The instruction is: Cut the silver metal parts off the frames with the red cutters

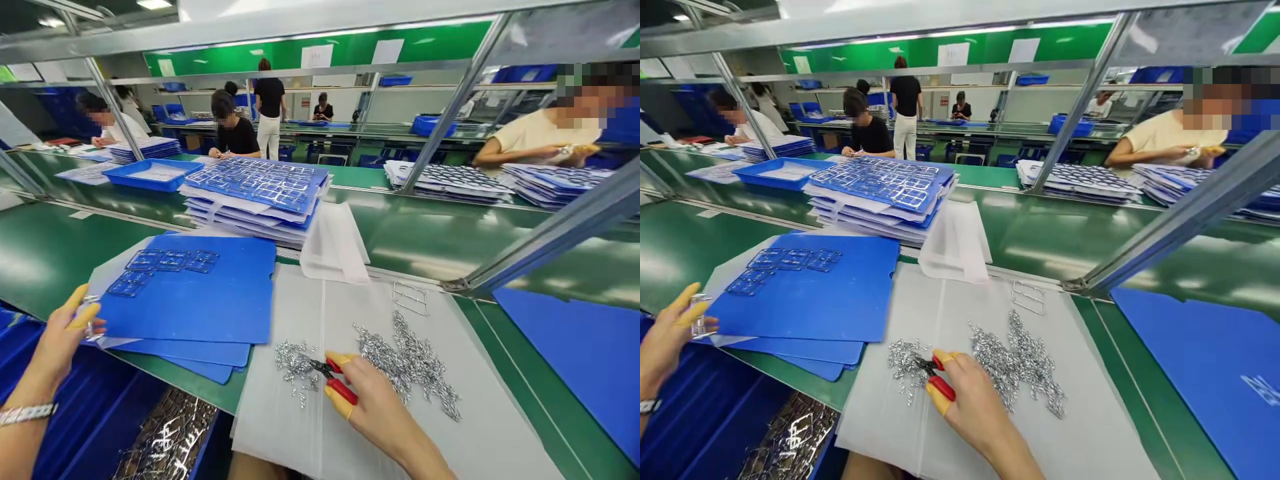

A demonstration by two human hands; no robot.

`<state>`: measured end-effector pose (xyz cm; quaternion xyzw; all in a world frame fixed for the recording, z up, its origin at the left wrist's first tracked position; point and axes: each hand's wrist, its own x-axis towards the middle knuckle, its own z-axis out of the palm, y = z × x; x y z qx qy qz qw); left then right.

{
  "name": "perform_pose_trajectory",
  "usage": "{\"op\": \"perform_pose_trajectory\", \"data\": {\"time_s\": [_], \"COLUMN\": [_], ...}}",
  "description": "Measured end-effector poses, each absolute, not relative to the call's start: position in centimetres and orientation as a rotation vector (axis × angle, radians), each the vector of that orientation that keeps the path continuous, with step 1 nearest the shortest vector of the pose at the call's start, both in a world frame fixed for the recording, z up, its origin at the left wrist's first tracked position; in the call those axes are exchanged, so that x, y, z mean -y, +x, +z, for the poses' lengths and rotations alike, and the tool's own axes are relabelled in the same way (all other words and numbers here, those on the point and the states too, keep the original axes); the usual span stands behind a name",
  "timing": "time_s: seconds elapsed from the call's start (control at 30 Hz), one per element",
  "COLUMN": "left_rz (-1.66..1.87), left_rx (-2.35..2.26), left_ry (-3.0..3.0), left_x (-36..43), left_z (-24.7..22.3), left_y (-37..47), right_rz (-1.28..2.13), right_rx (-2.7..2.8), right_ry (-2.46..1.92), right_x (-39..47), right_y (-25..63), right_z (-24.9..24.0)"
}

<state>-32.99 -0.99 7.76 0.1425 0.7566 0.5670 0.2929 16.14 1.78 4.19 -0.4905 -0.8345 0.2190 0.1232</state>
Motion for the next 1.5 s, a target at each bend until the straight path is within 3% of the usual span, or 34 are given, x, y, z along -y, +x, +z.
{"op": "perform_pose_trajectory", "data": {"time_s": [0.1, 0.17, 0.33, 0.7, 1.5], "left_rz": [1.7, 1.609, 1.439, 1.317, 1.319], "left_rx": [-1.38, -1.033, -0.605, -0.581, -0.586], "left_ry": [0.618, 0.483, 0.242, 0.163, 0.193], "left_x": [2.2, 2.1, -1.1, -1.4, -1.2], "left_z": [8.5, 8.3, 5.2, 2.3, 2.1], "left_y": [-26.9, -21.2, -9.1, -2.9, -2.6], "right_rz": [0.636, 0.568, 0.233, -0.095, -0.087], "right_rx": [2.428, 2.45, 2.51, 2.518, 2.611], "right_ry": [-1.397, -1.323, -1.092, -1.114, -1.157], "right_x": [-1.9, -2.1, -2.0, -1.6, -1.7], "right_y": [15.2, 14.3, 12.2, 11.0, 10.7], "right_z": [3.7, 3.8, 5.5, 5.9, 6.6]}}
